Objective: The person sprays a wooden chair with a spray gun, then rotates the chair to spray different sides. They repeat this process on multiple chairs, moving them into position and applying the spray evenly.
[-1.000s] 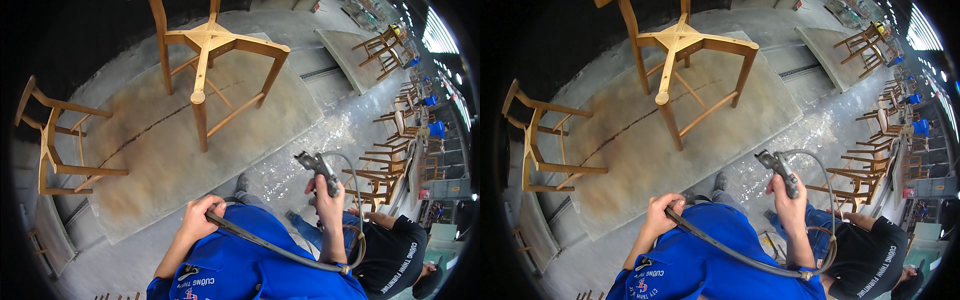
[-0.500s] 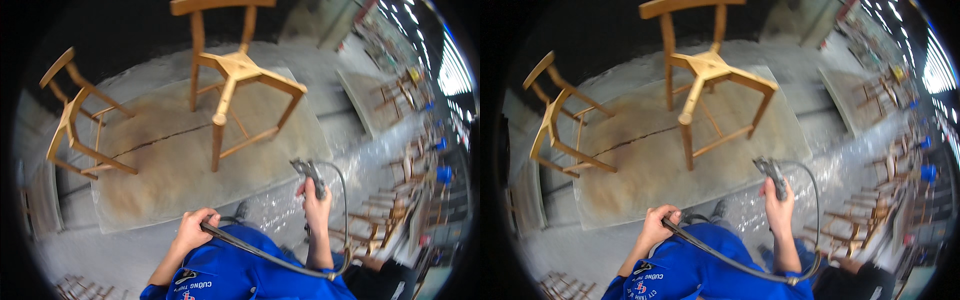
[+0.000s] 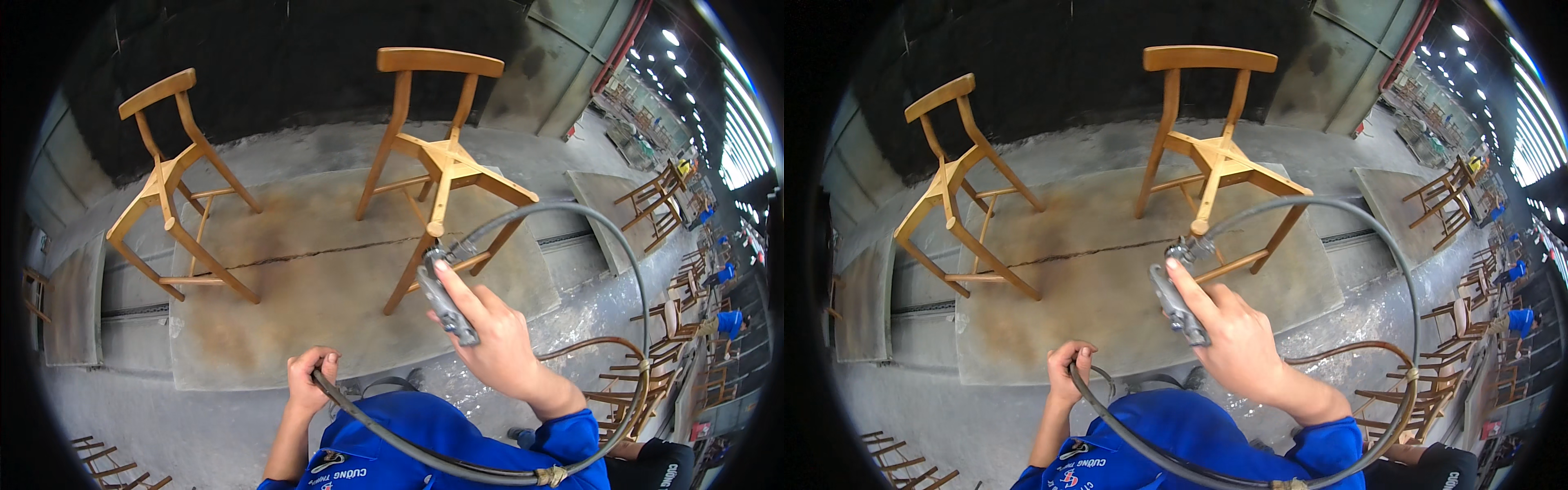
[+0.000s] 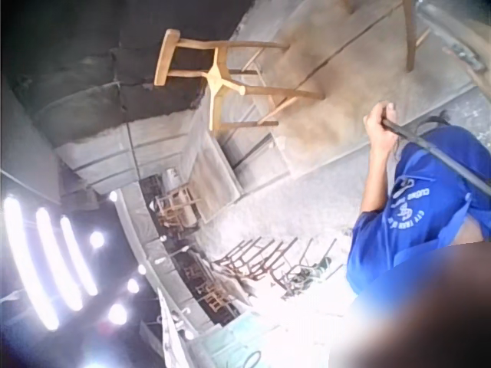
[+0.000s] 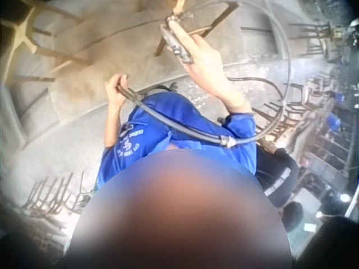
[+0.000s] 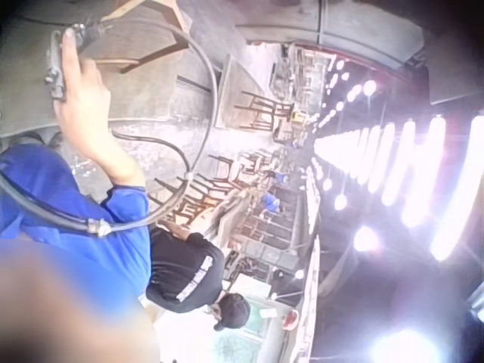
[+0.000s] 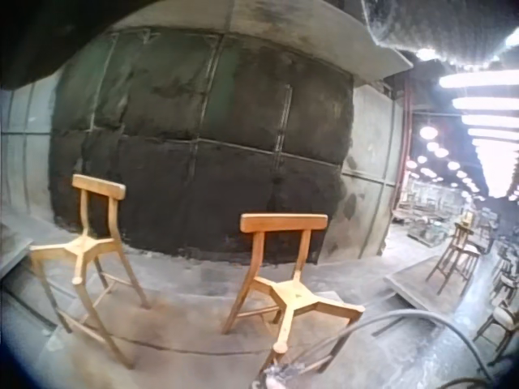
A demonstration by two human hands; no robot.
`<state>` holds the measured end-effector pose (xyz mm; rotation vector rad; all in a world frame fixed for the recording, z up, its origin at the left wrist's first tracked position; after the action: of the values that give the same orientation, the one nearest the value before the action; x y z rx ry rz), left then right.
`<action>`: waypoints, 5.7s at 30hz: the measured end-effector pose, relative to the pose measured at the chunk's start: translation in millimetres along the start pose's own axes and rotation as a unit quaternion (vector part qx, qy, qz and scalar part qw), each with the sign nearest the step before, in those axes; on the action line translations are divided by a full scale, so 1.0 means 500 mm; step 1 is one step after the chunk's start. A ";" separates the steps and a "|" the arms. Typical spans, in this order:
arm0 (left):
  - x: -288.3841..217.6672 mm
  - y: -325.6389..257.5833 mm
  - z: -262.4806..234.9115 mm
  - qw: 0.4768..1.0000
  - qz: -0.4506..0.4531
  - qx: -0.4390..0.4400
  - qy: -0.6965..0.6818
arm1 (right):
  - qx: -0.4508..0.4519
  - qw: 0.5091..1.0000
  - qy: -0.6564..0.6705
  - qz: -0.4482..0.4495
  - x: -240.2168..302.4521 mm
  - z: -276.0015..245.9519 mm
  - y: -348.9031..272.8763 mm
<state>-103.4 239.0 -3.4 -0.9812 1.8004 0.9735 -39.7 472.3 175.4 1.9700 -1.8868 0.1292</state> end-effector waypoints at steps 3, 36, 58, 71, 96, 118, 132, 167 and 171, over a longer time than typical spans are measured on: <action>0.040 -0.041 -0.087 0.998 0.011 -0.056 -0.001 | 0.052 0.998 -0.029 -0.022 0.059 0.072 0.061; 0.156 -0.027 -0.196 0.992 -0.021 -0.029 -0.123 | 0.079 0.976 -0.201 -0.019 0.186 0.091 0.113; 0.159 -0.036 -0.220 0.994 -0.048 -0.017 -0.101 | -0.013 0.969 -0.219 0.115 0.013 0.067 0.240; 0.146 -0.017 -0.197 0.993 -0.054 0.074 -0.072 | -0.193 0.955 -0.136 0.181 0.061 -0.086 0.127; 0.229 -0.239 -0.340 0.917 -0.243 0.298 0.105 | 0.008 0.835 0.450 0.317 0.019 0.478 0.025; 0.839 0.369 -1.367 0.961 -0.174 -0.190 -0.105 | -0.145 0.799 0.356 0.463 0.654 0.532 -0.081; 0.586 -0.173 -0.948 0.953 -0.110 -0.281 0.019 | -0.166 0.741 0.462 0.459 0.619 0.588 -0.202; 0.341 -0.440 -0.662 0.936 -0.216 0.279 -0.010 | -0.306 0.783 0.499 0.212 0.706 0.448 -0.457; 0.308 -0.450 -0.659 0.936 -0.199 0.292 -0.010 | -0.349 0.828 0.429 0.088 0.757 0.403 -0.465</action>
<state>-54.1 -178.3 -82.7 -0.8889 1.6353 0.1721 175.2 47.5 68.4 0.9676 -1.2263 0.2752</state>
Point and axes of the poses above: each hand's wrist, its own y-axis towards the middle knuckle, its own z-axis out of the palm, x = y × z, the point moved 10 cm from there along y, towards the middle knuckle, and after that the axes turned 6 degrees about x, right-handed, at the moved point
